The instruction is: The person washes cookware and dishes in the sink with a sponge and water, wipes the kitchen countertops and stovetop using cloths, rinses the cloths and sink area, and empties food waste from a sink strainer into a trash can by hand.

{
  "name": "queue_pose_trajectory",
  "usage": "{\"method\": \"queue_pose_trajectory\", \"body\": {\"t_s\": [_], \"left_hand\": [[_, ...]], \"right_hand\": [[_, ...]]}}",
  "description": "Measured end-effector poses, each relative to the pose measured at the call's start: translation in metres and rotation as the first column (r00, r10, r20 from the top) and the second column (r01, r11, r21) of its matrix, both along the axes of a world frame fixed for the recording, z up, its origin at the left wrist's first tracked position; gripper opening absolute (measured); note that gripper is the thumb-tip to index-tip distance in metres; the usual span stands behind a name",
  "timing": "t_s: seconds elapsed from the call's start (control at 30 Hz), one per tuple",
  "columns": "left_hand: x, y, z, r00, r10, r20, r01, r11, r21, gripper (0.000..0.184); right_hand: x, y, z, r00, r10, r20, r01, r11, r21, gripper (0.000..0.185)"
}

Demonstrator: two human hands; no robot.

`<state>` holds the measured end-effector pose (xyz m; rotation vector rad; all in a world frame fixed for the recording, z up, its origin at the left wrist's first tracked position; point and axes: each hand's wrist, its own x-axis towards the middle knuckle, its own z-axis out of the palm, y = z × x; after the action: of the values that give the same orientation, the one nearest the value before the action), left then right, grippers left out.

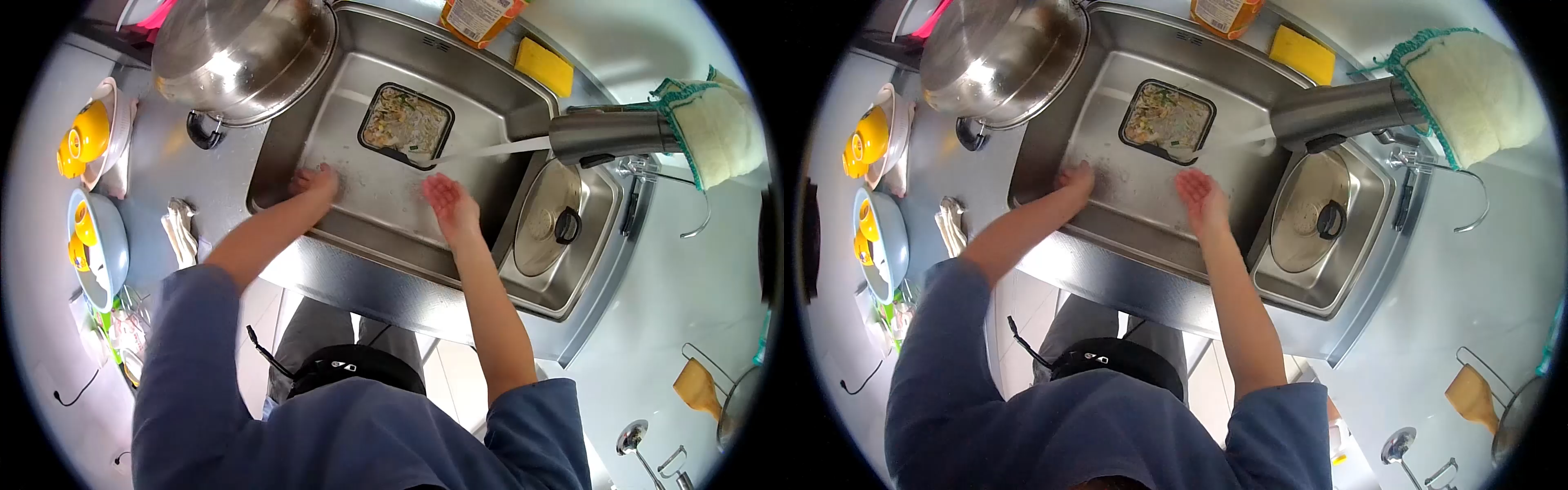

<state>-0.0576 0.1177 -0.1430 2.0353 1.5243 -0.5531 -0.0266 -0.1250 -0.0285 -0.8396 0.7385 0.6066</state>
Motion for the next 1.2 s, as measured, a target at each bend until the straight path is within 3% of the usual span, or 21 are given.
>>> {"method": "queue_pose_trajectory", "body": {"t_s": [0.03, 0.07, 0.13, 0.17, 0.27, 0.3, 0.37, 0.4, 0.43, 0.47, 0.5, 0.53, 0.7, 0.77, 0.8, 0.9, 1.0, 1.07, 1.1, 1.13, 1.2], "left_hand": [[0.007, -0.016, -0.014, 0.985, 0.115, 0.131, -0.148, 0.948, 0.283, 0.08], [0.014, -0.029, -0.024, 0.984, 0.115, 0.136, -0.15, 0.948, 0.279, 0.08], [0.032, -0.052, -0.031, 0.946, 0.163, 0.279, -0.3, 0.765, 0.569, 0.066], [0.033, -0.054, -0.031, 0.945, 0.161, 0.285, -0.302, 0.765, 0.569, 0.066], [0.047, -0.075, -0.022, 0.791, -0.379, 0.481, 0.007, 0.791, 0.612, 0.048], [0.047, -0.078, -0.019, 0.794, -0.378, 0.476, 0.007, 0.789, 0.615, 0.048], [0.045, -0.073, 0.003, 0.416, -0.245, 0.876, 0.228, 0.96, 0.16, 0.046], [0.043, -0.065, 0.013, 0.472, -0.337, 0.815, 0.249, 0.937, 0.244, 0.046], [0.041, -0.056, 0.009, 0.469, -0.338, 0.816, 0.251, 0.937, 0.243, 0.046], [0.041, -0.047, 0.006, 0.591, -0.392, 0.705, 0.06, 0.893, 0.446, 0.047], [0.039, -0.038, -0.002, 0.716, -0.384, 0.583, -0.107, 0.765, 0.635, 0.047], [0.039, -0.029, -0.009, 0.752, -0.286, 0.594, -0.178, 0.779, 0.601, 0.047], [0.076, -0.059, -0.024, 0.606, -0.465, 0.645, -0.056, 0.784, 0.618, 0.045], [0.094, -0.073, -0.025, 0.382, -0.22, 0.897, 0.055, 0.975, 0.216, 0.039], [0.1, -0.081, -0.023, 0.384, -0.222, 0.896, 0.057, 0.974, 0.218, 0.039], [0.113, -0.095, -0.016, 0.288, -0.363, 0.886, 0.26, 0.92, 0.293, 0.031], [0.129, -0.104, -0.019, 0.382, -0.227, 0.896, 0.4, 0.915, 0.062, 0.024], [0.135, -0.105, -0.032, 0.601, -0.291, 0.745, 0.68, 0.676, -0.284, 0.022], [0.136, -0.106, -0.033, 0.543, -0.397, 0.739, 0.766, 0.595, -0.243, 0.023], [0.141, -0.109, -0.018, 0.469, -0.559, 0.684, 0.826, 0.551, -0.116, 0.024], [0.15, -0.11, 0.028, 0.313, -0.849, 0.425, 0.877, 0.43, 0.215, 0.029]], "right_hand": [[0.01, -0.002, 0.002, 0.993, -0.115, -0.035, 0.116, 0.992, 0.046, 0.032], [0.02, -0.002, 0.002, 0.971, -0.227, -0.076, 0.233, 0.968, 0.09, 0.031], [0.035, 0.009, 0.0, 0.97, -0.227, -0.092, 0.24, 0.952, 0.188, 0.031], [0.04, 0.019, -0.002, 0.966, -0.229, -0.117, 0.254, 0.923, 0.289, 0.031], [0.055, 0.041, 0.003, 0.99, -0.027, 0.137, 0.008, 0.991, 0.137, 0.029], [0.058, 0.04, -0.001, 0.991, -0.024, 0.132, 0.005, 0.99, 0.14, 0.029], [0.061, 0.035, -0.009, 0.986, 0.009, 0.164, -0.029, 0.992, 0.122, 0.026], [0.058, 0.028, -0.011, 0.988, 0.009, 0.156, -0.028, 0.992, 0.121, 0.026], [0.058, 0.021, -0.013, 0.988, -0.147, 0.041, 0.141, 0.983, 0.114, 0.025], [0.059, 0.016, -0.014, 0.953, -0.297, -0.066, 0.302, 0.949, 0.091, 0.025], [0.056, 0.01, -0.02, 0.954, -0.293, -0.059, 0.297, 0.951, 0.089, 0.025], [0.054, 0.005, -0.027, 0.978, -0.207, -0.002, 0.206, 0.972, 0.109, 0.025], [0.075, 0.028, -0.01, 0.993, 0.017, 0.113, -0.031, 0.992, 0.123, 0.027], [0.077, 0.037, 0.018, 0.965, 0.21, 0.155, -0.238, 0.952, 0.194, 0.027], [0.076, 0.037, 0.016, 0.966, 0.208, 0.153, -0.236, 0.952, 0.197, 0.027], [0.069, 0.036, 0.009, 0.986, 0.098, 0.137, -0.107, 0.993, 0.058, 0.028], [0.058, 0.013, 0.031, 0.949, 0.119, 0.291, -0.083, 0.988, -0.132, 0.032], [0.051, -0.011, 0.069, 0.719, 0.59, 0.367, -0.314, 0.747, -0.586, 0.037], [0.052, -0.029, 0.066, 0.727, 0.58, 0.369, -0.294, 0.748, -0.595, 0.037], [0.054, -0.052, 0.058, 0.636, 0.688, 0.351, -0.215, 0.594, -0.775, 0.034], [0.066, -0.094, 0.083, 0.657, 0.725, 0.207, -0.119, 0.371, -0.921, 0.033]]}}
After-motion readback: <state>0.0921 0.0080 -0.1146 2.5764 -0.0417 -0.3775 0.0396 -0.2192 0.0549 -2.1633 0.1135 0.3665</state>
